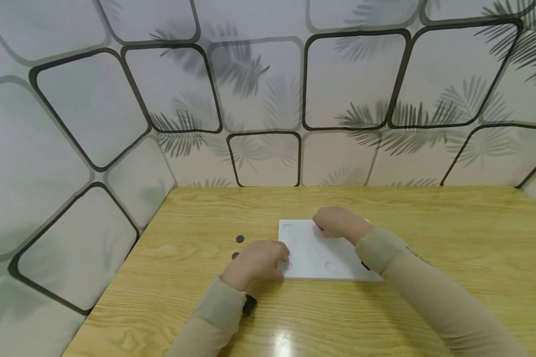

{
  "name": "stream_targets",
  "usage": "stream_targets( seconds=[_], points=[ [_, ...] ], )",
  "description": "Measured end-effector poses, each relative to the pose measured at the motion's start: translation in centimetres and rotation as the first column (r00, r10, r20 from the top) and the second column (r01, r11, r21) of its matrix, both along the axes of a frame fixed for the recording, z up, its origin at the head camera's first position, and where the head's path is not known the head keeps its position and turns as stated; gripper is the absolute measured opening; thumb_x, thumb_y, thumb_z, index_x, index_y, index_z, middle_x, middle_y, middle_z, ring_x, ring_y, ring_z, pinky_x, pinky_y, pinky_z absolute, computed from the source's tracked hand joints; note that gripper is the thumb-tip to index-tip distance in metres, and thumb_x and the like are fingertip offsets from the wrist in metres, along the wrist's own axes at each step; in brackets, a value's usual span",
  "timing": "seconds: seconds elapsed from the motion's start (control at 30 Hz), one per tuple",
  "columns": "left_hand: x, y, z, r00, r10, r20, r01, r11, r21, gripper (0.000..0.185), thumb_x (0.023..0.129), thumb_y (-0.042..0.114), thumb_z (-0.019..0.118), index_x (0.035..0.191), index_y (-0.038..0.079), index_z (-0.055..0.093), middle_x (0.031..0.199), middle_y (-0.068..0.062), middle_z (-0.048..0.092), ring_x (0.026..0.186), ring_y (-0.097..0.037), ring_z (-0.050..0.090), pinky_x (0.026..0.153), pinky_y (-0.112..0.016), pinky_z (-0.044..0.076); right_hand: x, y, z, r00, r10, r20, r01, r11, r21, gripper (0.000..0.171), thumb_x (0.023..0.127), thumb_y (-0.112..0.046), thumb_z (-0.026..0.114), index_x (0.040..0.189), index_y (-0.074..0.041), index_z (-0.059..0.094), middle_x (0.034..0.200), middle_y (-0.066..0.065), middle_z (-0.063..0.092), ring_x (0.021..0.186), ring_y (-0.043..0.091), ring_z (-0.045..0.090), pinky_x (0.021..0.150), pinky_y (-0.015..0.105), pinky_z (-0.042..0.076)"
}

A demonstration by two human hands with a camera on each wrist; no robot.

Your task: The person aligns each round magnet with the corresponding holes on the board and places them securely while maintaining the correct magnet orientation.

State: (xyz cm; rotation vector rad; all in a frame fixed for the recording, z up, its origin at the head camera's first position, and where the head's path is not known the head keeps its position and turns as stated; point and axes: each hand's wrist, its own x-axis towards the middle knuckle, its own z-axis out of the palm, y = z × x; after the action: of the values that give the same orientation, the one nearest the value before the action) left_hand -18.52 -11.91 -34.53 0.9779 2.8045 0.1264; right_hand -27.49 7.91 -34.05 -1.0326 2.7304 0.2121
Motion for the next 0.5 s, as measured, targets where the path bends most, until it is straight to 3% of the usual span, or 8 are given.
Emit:
stream_targets(
  seconds=[0.43, 0.5],
  points=[
    [0.00, -0.14, -0.13, 0.999, -0.029, -0.031, 0.029, 1.000, 0.001, 0.021, 0.070, 0.021, 0.073, 0.091, 0.015, 0.070, 0.105, 0.007, 0.060, 0.093, -0.009, 0.056, 0.074, -0.023, 0.044, -0.22, -0.08, -0.14, 1.000, 0.007, -0.018, -0.008, 0.999, -0.052, 0.024, 0.085, 0.001, 0.049, 0.065, -0.010, 0.049, 0.061, 0.002, 0.045, 0.055, 0.014, 0.037, 0.053, 0.029, 0.035],
    [-0.31, -0.32, -0.64, 0.998, -0.050, -0.044, 0.050, 0.999, 0.012, 0.022, 0.070, 0.023, 0.073, 0.091, 0.016, 0.070, 0.105, 0.007, 0.059, 0.092, -0.009, 0.056, 0.074, -0.023, 0.044, -0.25, -0.09, -0.17, 1.000, 0.007, -0.026, -0.009, 0.999, -0.052, 0.023, 0.085, 0.001, 0.049, 0.065, -0.010, 0.050, 0.062, 0.003, 0.047, 0.056, 0.015, 0.040, 0.054, 0.030, 0.037]
  ],
)
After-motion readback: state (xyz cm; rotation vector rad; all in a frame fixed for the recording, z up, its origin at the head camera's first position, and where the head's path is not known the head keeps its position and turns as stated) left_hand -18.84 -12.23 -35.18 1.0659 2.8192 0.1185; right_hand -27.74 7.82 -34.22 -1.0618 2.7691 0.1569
